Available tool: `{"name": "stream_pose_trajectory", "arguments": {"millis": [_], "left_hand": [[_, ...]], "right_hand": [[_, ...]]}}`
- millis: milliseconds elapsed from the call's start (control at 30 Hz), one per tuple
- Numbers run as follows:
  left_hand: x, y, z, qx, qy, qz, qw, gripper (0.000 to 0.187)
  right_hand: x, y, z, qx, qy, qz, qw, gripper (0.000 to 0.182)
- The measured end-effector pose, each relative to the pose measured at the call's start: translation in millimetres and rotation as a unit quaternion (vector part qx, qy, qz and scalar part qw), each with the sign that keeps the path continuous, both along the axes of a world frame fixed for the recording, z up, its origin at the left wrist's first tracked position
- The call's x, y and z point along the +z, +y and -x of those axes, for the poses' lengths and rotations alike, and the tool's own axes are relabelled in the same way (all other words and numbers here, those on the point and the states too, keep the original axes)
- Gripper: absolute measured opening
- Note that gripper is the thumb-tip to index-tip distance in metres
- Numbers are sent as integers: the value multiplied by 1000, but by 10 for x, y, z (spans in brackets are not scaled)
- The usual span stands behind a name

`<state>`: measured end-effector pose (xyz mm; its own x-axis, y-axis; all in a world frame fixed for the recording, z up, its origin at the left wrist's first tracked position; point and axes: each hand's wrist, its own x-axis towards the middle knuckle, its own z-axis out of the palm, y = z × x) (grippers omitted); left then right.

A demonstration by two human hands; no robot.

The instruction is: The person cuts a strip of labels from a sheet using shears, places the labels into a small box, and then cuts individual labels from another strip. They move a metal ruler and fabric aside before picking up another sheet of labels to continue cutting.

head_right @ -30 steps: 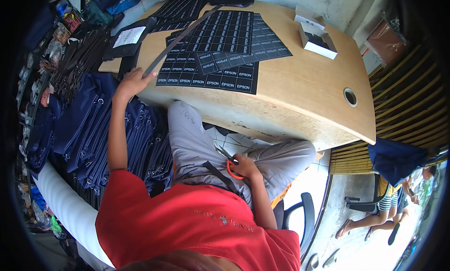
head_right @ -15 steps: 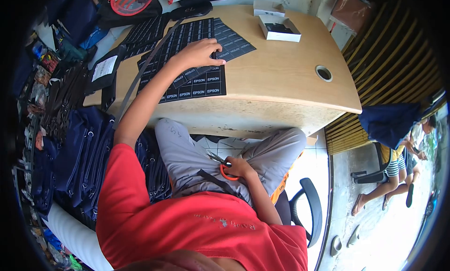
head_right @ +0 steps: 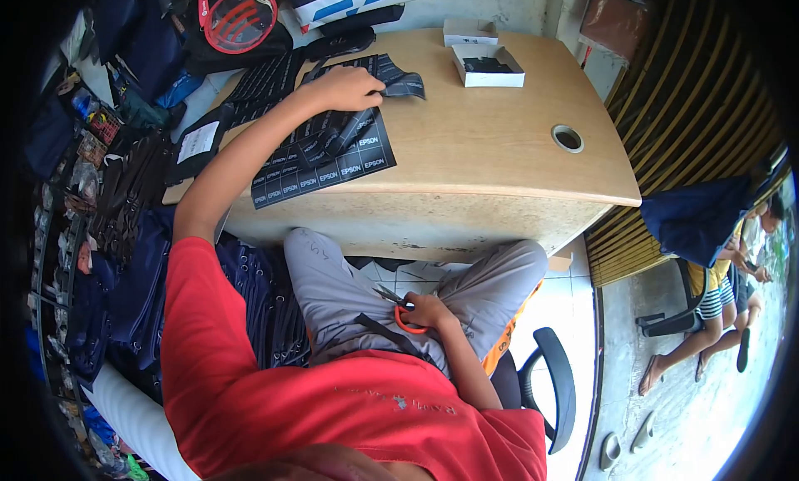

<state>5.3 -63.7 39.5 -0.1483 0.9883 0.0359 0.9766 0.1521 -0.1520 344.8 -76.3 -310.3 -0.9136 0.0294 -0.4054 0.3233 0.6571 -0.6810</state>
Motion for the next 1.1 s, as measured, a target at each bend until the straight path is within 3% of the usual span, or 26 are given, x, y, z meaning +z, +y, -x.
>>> {"name": "stream_pose_trajectory", "arguments": {"millis": [167, 267, 400, 500, 567, 633, 767, 1067, 1100], "left_hand": [[230, -187, 63, 35, 1, -61, 998, 29], [335, -226, 208, 58, -99, -126, 985, 27], [483, -273, 531, 6, -80, -222, 972, 28], [595, -346, 643, 22, -104, -285, 953, 28], [696, -396, 759, 56, -109, -252, 960, 29], [732, -433, 794, 43, -159, -307, 937, 30], [862, -528, 867, 104, -236, -261, 930, 35], [918, -597, 934, 105, -250, -305, 913, 41], [941, -592, 879, 102, -308, -326, 888, 36]], "right_hand": [[-85, -12, -2, 8, 14, -5, 1000, 57], [-20, -9, -10, 8, 7, -8, 1000, 58], [28, -10, -24, -1, 13, 8, 1000, 57], [31, -8, -14, 5, 7, 3, 1000, 57], [28, -4, -1, 8, 7, 2, 1000, 57], [44, 1, 0, 8, -8, 0, 1000, 58], [1, -2, -7, 11, 0, 4, 1000, 58], [37, -7, -1, 12, -8, -3, 1000, 58], [29, -5, 1, 11, -8, -3, 1000, 58]]}}
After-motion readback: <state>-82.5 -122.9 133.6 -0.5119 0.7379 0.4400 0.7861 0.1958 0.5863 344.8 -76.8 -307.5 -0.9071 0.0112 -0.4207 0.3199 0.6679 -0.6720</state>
